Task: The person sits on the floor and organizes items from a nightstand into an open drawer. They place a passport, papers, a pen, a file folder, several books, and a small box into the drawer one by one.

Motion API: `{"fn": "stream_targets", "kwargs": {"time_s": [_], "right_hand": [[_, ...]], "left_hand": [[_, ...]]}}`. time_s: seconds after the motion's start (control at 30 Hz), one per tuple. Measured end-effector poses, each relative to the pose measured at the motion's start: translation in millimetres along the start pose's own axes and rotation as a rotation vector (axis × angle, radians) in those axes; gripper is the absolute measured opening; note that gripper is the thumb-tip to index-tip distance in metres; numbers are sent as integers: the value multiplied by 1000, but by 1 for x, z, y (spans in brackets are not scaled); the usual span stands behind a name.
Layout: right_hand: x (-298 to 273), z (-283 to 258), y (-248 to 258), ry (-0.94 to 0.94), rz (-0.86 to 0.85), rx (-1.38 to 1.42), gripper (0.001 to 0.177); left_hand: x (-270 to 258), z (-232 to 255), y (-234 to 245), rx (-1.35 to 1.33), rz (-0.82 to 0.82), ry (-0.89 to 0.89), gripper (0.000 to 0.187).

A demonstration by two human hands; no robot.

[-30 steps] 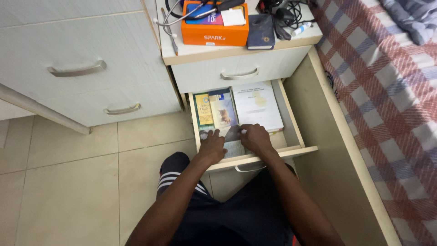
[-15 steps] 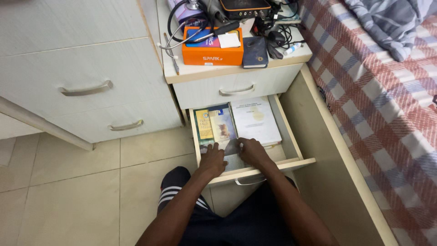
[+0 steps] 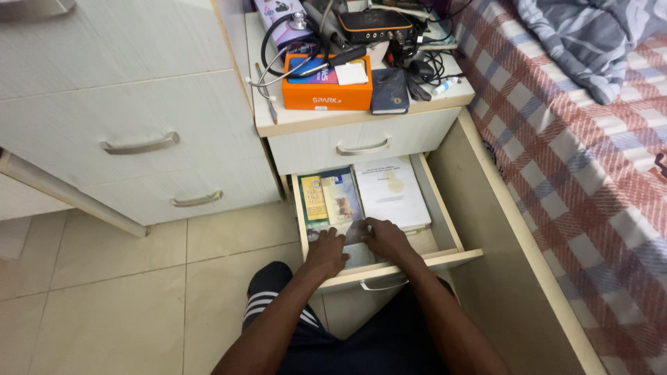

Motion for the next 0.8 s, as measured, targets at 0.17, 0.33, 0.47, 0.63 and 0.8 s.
{"fn": "stream_targets", "kwargs": {"time_s": [0.17,0.33,0.47,0.63,0.8], "right_hand": [[2,1,1,-4,9,11,36],[3,3,-2,8,9,21,37],[-1,-2,2,5,12,32,36],[-18,-22,27,-3,123,177,22],[-34,-25,86,12,357,390,21]], "left_hand": [[-3,6,8,23,2,5,41],[-5,6,7,1,26,-8,38],[-4,6,6,4,32,-7,38],[-6,12,17,-52,122,-111,36],[3,42,76,-43,383,-341,23]]}}
Point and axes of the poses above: each hand's wrist, its own x-axis towards the middle knuckle, its own y-axis out of the back of the hand, z = x × y, the point moved 1 cm from there along x, towards the middle knuckle, and after that the axes turned 9 degrees about -y, right-handed, at the moved point
